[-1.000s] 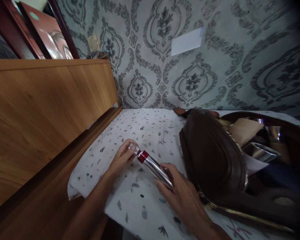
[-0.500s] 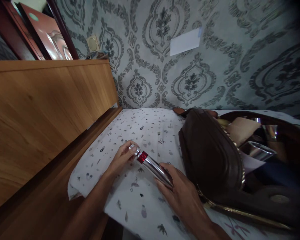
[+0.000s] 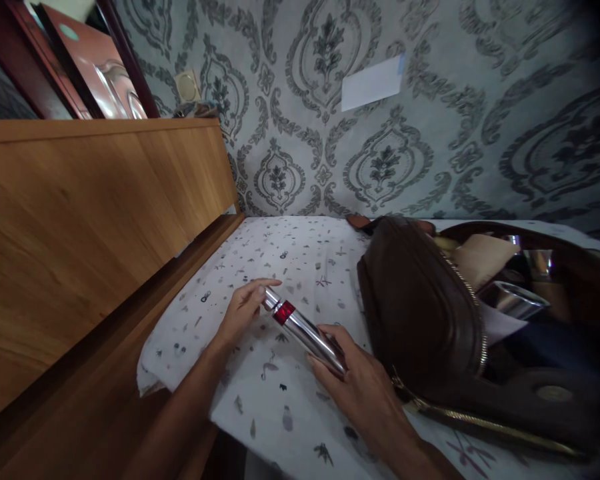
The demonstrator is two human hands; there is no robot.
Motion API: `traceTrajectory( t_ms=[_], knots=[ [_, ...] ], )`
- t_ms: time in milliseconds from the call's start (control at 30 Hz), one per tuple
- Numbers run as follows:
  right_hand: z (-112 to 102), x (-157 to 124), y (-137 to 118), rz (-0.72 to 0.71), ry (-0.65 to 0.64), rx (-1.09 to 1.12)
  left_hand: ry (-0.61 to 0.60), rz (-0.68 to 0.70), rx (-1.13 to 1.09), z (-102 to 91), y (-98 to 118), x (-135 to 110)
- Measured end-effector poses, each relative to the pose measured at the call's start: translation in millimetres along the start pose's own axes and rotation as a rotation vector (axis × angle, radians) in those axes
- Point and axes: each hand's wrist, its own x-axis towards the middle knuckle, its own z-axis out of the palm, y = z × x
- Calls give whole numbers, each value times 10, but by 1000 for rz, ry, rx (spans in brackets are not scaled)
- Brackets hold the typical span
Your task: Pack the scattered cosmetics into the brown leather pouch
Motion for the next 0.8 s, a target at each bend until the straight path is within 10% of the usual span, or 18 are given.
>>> traceTrajectory(
  t_ms=[800],
  knots=[
    [-10, 10, -13, 25, -7, 11, -64, -15, -182, -17, -1, 12]
  ],
)
